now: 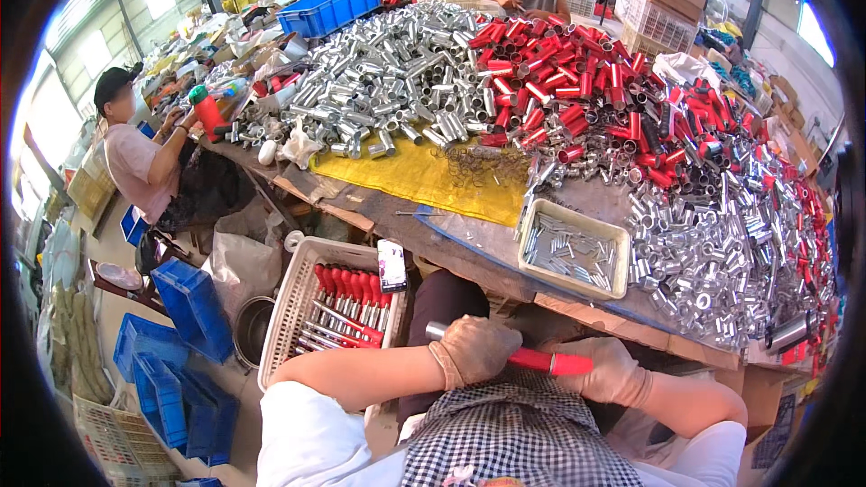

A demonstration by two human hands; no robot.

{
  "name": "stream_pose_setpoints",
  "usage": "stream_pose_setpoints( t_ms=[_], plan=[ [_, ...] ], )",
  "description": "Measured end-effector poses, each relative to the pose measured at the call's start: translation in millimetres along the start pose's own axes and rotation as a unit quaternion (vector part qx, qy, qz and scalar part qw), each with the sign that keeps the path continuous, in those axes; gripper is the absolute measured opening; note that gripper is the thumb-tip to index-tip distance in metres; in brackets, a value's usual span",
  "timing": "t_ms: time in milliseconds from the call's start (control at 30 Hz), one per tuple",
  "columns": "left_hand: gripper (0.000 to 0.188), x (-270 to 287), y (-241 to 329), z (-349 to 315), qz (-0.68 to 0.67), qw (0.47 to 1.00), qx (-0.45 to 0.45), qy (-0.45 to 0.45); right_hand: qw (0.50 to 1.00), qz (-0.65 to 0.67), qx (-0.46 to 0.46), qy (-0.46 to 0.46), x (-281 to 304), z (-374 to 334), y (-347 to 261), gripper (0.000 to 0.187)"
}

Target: The person assembles tools by inserting metal tubes, springs, and pins into plastic handles by hand, then placing the completed tools into a basket.

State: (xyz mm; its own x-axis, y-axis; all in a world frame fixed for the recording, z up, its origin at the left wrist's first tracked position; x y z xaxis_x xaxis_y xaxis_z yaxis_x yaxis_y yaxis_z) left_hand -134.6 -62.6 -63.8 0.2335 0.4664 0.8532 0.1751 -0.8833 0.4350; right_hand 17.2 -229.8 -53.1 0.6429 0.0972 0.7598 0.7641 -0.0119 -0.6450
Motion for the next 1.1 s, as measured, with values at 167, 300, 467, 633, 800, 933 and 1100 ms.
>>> stream_pose_setpoints(
  t_ms=[167, 300, 467, 633, 800, 933, 1100],
  plan=[
    [0.011, 7.2, -19.1, -1.8, 0.279, 0.915, -0.078, 0.282, 0.892, 0.384, -0.23, -0.058, 1.5, 12.5, 2.6, 0.044],
    [0.011, 12.5, -13.0, -3.4, 0.289, 0.923, -0.045, 0.252, 0.925, 0.352, -0.141, -0.013, 8.0, 11.6, -3.1, 0.046],
    [0.025, -11.8, -15.4, 4.1, -0.093, 0.991, -0.07, -0.067, 0.994, -0.065, 0.038, -0.074, 33.5, 8.0, -20.2, 0.066],
    [0.027, -16.6, 1.9, -6.5, -0.262, 0.952, -0.12, -0.1, 0.867, 0.472, -0.126, -0.095, 25.7, -15.6, -11.9, 0.081],
    [0.025, 2.0, -4.4, -7.7, -0.061, 0.993, 0.014, 0.1, 0.687, 0.704, -0.17, -0.06, 9.4, -26.0, -7.8, 0.074],
    [0.024, 1.5, 6.4, -2.3, -0.019, 0.999, -0.03, 0.01, 0.882, 0.452, -0.131, -0.031, -1.0, -36.4, 4.5, 0.058],
    [0.024, -18.9, -3.0, 6.2, -0.179, 0.967, -0.09, -0.16, 0.886, -0.367, 0.284, -0.02, 26.8, -15.2, -32.4, 0.025]
  ],
)
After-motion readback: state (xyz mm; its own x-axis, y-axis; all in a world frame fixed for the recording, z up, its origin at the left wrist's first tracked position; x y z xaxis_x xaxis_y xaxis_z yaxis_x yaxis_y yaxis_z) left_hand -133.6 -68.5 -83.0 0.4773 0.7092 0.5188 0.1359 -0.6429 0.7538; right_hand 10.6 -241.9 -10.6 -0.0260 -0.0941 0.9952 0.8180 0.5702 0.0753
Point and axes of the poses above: each hand's wrist, its own z-axis towards the middle knuckle, its own x-axis out of the back of the hand, y = z × x, the point moved 2 cm from there along z, towards the middle knuckle, and after that the axes turned 5 degrees about -y, right-handed, at the moved point
